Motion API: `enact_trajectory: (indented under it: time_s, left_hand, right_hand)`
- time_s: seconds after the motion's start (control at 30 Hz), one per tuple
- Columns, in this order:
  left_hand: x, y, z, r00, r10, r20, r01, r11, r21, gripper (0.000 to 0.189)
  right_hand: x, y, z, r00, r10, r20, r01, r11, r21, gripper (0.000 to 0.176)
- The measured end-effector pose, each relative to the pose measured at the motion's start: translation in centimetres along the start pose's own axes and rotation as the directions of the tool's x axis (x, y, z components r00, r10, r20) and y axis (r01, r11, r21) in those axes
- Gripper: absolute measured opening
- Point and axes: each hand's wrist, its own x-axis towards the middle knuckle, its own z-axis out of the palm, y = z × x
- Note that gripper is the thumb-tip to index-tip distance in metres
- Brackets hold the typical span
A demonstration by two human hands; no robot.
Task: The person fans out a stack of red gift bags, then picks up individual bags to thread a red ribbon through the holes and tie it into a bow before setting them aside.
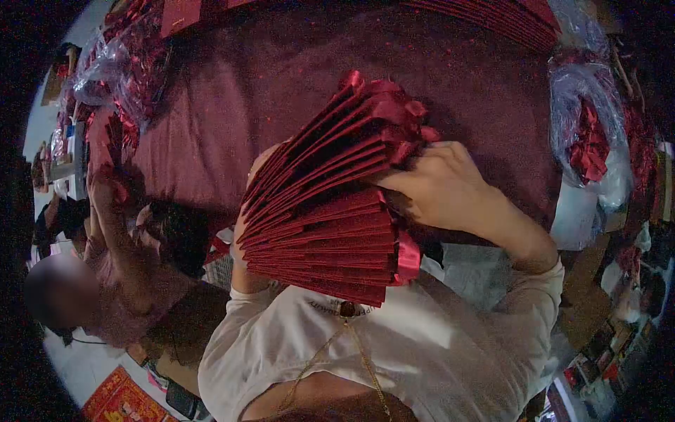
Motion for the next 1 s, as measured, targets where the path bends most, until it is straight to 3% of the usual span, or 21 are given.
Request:
enact_trajectory:
  time_s: [0.03,0.1,0.2,0.33,0.4,0.43,0.47,0.53,0.57,0.63,0.73,0.8,0.87,0.93,1.0]
  left_hand:
    - [0.0,-0.1,-0.1,1.000,0.005,0.005,-0.005,1.000,-0.005,0.065]
    - [0.0,0.0,-0.1,1.000,0.008,0.007,-0.008,1.000,-0.009,0.066]
    - [0.0,0.1,0.0,1.000,0.002,0.010,-0.001,1.000,-0.008,0.066]
    - [0.1,-0.1,-0.1,1.000,0.025,0.002,-0.025,1.000,-0.016,0.066]
    - [0.1,-0.1,-0.1,1.000,0.015,0.000,-0.015,1.000,-0.009,0.066]
    - [0.1,-0.1,-0.1,1.000,0.018,0.004,-0.018,1.000,0.019,0.066]
    - [0.1,-0.1,-0.1,1.000,0.020,0.008,-0.021,0.999,0.047,0.066]
    - [0.2,0.0,0.1,1.000,0.022,0.005,-0.022,1.000,0.006,0.066]
    - [0.2,-0.1,0.1,1.000,0.027,0.003,-0.027,0.999,-0.031,0.066]
    - [0.0,-0.9,0.0,1.000,0.025,0.000,-0.025,0.999,-0.031,0.066]
    - [0.0,-0.5,0.3,1.000,0.004,-0.011,-0.005,0.997,-0.079,0.066]
    - [0.0,-0.4,0.2,1.000,-0.014,-0.021,0.011,0.992,-0.124,0.066]
    - [0.1,-1.0,-0.2,0.998,0.063,0.006,-0.063,0.995,-0.081,0.068]
    - [0.2,-0.8,-0.3,0.994,0.106,0.033,-0.106,0.994,-0.005,0.070]
    - [0.1,-1.4,-0.3,0.986,0.160,0.044,-0.159,0.987,-0.029,0.073]
  right_hand:
    - [0.2,0.1,-0.3,1.000,-0.002,0.001,0.002,1.000,0.000,0.026]
    - [0.3,0.3,-0.8,0.975,-0.001,0.222,0.031,0.991,-0.133,0.016]
    - [-0.1,0.7,-0.3,0.933,0.067,0.353,-0.004,0.984,-0.177,0.024]
    - [0.1,0.9,-1.4,0.907,0.084,0.413,-0.007,0.983,-0.186,0.029]
    - [0.4,0.5,-3.7,0.904,0.212,0.372,-0.111,0.955,-0.275,0.032]
    - [0.6,0.2,-5.1,0.861,0.308,0.405,-0.198,0.936,-0.291,0.024]
    - [0.6,-0.3,-6.1,0.860,0.307,0.408,-0.197,0.937,-0.290,0.024]
    - [0.3,-1.3,-7.6,0.928,0.331,0.171,-0.364,0.904,0.226,0.011]
    - [0.5,-1.3,-7.9,0.928,0.332,0.171,-0.364,0.903,0.227,0.011]
    - [0.8,-1.4,-8.2,0.974,-0.048,0.221,-0.076,0.851,0.520,0.019]
    - [0.2,-1.9,-4.2,0.995,0.094,-0.014,-0.074,0.864,0.497,0.021]
    - [0.4,-1.8,-4.3,0.989,0.130,0.074,-0.149,0.796,0.586,0.024]
    - [0.8,-1.9,-4.7,0.971,0.129,0.201,-0.214,0.844,0.493,0.030]
    - [0.8,-1.5,-3.8,0.984,0.080,0.161,-0.149,0.864,0.480,0.036]
    - [0.6,-0.8,-3.1,0.969,0.029,0.247,-0.174,0.789,0.589,0.041]
